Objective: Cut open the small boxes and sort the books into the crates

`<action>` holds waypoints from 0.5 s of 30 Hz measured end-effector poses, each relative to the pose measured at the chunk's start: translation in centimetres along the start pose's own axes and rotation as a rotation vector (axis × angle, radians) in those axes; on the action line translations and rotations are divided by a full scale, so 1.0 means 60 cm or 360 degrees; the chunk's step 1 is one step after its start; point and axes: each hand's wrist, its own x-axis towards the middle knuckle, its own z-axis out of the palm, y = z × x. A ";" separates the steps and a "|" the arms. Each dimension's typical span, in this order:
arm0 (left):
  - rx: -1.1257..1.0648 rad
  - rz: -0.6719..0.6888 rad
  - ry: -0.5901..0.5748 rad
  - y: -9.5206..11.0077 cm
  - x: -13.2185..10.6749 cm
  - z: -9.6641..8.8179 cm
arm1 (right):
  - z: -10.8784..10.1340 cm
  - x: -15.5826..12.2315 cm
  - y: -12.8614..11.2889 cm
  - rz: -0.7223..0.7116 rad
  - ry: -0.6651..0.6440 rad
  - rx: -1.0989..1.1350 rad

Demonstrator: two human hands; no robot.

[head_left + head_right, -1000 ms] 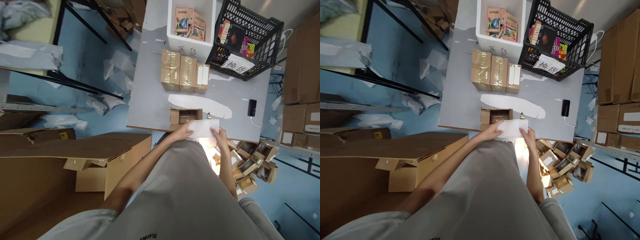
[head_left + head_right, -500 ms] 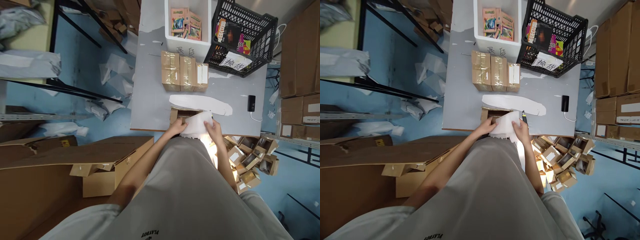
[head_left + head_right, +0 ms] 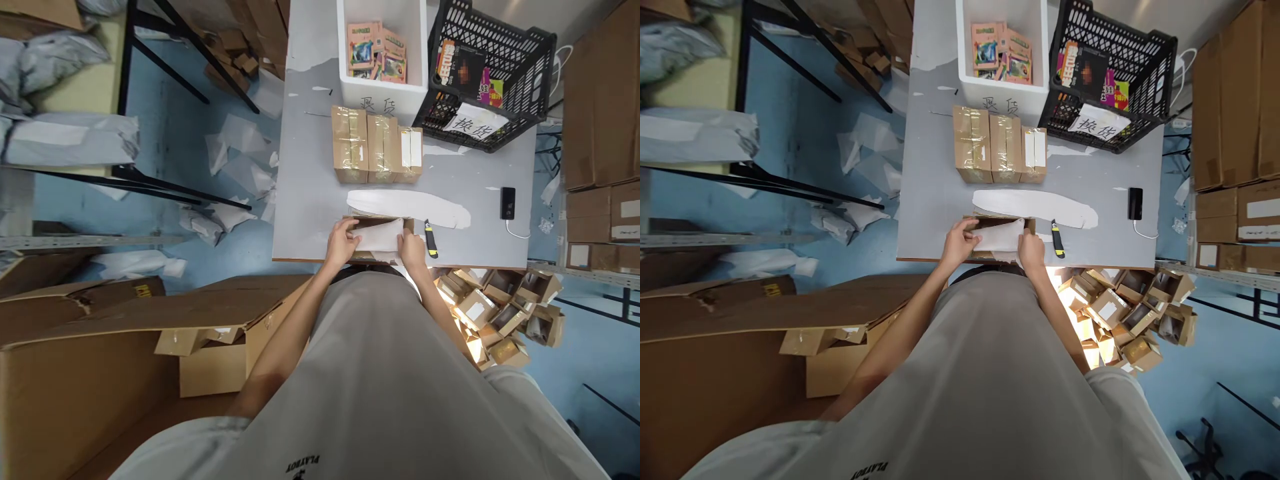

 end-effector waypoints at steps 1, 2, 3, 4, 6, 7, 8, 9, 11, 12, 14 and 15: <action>0.0097 0.0091 -0.0015 0.006 0.001 0.003 | 0.001 0.007 -0.005 0.0045 -0.0010 -0.0077; 0.0198 0.0182 -0.0040 0.012 0.004 0.007 | 0.002 0.015 -0.011 0.0082 -0.0022 -0.0122; 0.0309 0.0263 -0.0081 0.017 0.007 0.011 | 0.003 0.021 -0.016 0.0111 -0.0035 -0.0147; 0.0434 0.0324 -0.0142 0.022 0.013 0.016 | 0.004 0.026 -0.020 0.0132 -0.0045 -0.0158; 0.0696 0.0377 -0.0312 0.031 0.027 0.029 | 0.007 0.029 -0.028 0.0137 -0.0043 -0.0154; 0.0800 0.0377 -0.0395 0.034 0.036 0.036 | 0.010 0.028 -0.031 0.0107 -0.0041 -0.0150; 0.0875 0.0371 -0.0457 0.036 0.044 0.044 | 0.013 0.025 -0.034 0.0053 -0.0051 -0.0152; 0.0923 0.0367 -0.0499 0.036 0.051 0.052 | 0.017 0.021 -0.037 -0.0021 -0.0073 -0.0164; 0.0955 0.0376 -0.0542 0.034 0.061 0.066 | 0.029 0.015 -0.043 -0.0165 -0.0159 -0.0202; 0.0959 0.0387 -0.0555 0.032 0.063 0.071 | 0.035 0.014 -0.046 -0.0205 -0.0214 -0.0212; 0.0967 0.0427 -0.0566 0.028 0.060 0.074 | 0.048 0.016 -0.051 -0.0211 -0.0302 -0.0197; 0.0959 0.0459 -0.0559 0.026 0.055 0.072 | 0.052 0.017 -0.053 -0.0192 -0.0312 -0.0172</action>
